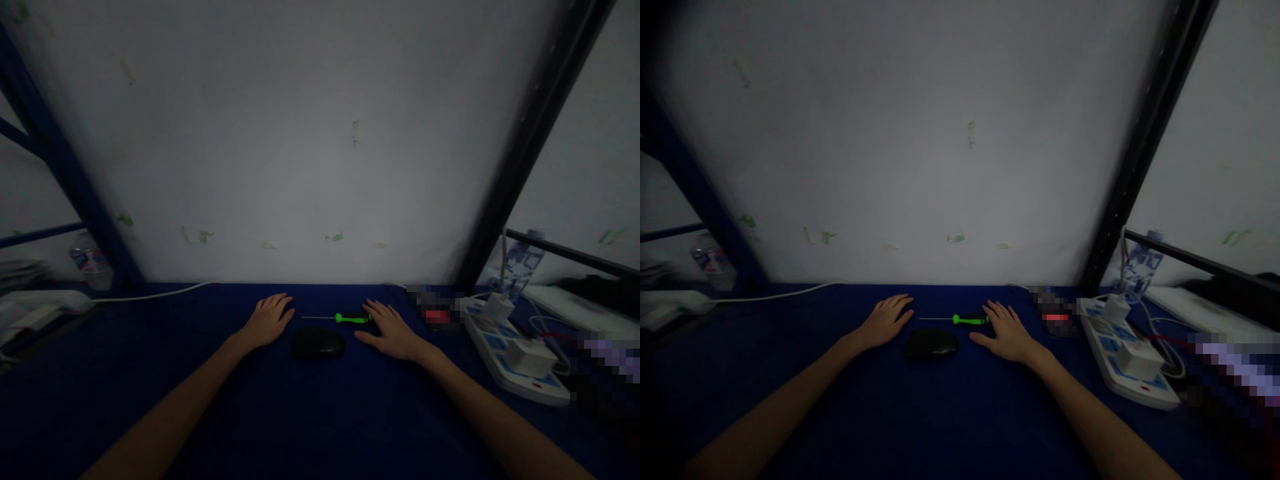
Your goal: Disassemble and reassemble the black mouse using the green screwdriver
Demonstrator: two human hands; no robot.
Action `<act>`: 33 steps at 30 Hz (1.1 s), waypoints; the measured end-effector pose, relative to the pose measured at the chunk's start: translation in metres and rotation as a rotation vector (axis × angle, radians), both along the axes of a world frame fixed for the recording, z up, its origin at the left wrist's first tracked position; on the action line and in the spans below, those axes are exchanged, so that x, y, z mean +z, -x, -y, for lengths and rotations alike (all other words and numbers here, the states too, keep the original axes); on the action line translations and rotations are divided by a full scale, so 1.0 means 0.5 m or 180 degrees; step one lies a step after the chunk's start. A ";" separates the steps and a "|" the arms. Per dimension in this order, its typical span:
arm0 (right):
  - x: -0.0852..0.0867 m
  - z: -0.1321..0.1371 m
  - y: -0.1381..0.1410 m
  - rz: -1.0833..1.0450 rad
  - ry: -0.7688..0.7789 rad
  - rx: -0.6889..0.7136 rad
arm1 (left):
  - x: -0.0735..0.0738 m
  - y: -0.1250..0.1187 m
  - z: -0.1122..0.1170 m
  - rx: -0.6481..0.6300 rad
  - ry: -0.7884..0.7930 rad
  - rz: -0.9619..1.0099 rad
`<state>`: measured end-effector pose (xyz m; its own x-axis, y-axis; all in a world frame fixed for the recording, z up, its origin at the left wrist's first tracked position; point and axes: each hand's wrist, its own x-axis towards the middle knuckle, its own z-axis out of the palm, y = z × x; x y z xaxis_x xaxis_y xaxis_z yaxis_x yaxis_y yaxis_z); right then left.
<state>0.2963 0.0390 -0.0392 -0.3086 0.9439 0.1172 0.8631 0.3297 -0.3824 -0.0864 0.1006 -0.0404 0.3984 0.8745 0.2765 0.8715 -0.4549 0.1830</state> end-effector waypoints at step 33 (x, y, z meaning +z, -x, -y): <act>0.007 0.004 0.002 0.0043 0.0073 0.0001 | -0.010 0.000 -0.005 0.0021 -0.0001 -0.0142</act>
<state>0.2953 0.0370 -0.0356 -0.3105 0.9462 0.0913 0.8682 0.3213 -0.3782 -0.0865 0.1029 -0.0456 0.4046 0.8770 0.2590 0.8818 -0.4492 0.1437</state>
